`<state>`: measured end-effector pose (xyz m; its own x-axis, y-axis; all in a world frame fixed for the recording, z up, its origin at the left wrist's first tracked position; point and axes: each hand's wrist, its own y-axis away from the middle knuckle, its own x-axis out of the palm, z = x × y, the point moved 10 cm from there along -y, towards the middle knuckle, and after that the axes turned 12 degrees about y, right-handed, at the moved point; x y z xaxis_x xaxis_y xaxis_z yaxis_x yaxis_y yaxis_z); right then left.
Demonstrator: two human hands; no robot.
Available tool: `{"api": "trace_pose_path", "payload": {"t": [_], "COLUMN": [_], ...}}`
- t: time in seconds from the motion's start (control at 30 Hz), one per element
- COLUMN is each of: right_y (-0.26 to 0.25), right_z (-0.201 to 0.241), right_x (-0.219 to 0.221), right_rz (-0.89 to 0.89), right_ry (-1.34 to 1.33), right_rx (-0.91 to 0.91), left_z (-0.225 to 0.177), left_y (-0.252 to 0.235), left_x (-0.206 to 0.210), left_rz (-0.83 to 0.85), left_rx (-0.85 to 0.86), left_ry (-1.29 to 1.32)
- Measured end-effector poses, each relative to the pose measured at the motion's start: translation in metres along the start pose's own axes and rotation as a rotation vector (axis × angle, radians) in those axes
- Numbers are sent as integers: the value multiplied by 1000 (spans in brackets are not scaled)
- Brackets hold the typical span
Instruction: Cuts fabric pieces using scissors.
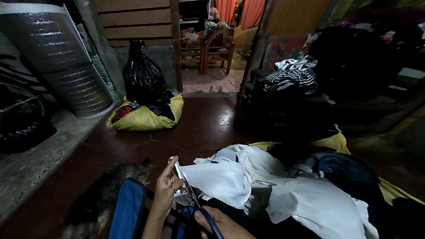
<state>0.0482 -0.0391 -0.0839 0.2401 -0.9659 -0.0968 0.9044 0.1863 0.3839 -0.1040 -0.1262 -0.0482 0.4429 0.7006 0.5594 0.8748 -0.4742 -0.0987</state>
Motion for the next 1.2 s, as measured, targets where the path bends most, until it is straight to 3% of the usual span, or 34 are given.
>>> {"api": "trace_pose_path", "payload": {"t": [0.27, 0.53, 1.2], "right_y": [-5, -10, -14], "right_z": [5, 7, 0], "right_x": [5, 16, 19], "right_rz": [-9, -51, -181], "right_ry": [31, -142, -158], "right_rx": [-11, -14, 39], "left_z": [-17, -17, -13], "left_y": [5, 4, 6], "left_x": [6, 5, 7], "left_rz": [63, 93, 126], "left_rx": [-33, -62, -98], "left_ry": [-278, -279, -295]}}
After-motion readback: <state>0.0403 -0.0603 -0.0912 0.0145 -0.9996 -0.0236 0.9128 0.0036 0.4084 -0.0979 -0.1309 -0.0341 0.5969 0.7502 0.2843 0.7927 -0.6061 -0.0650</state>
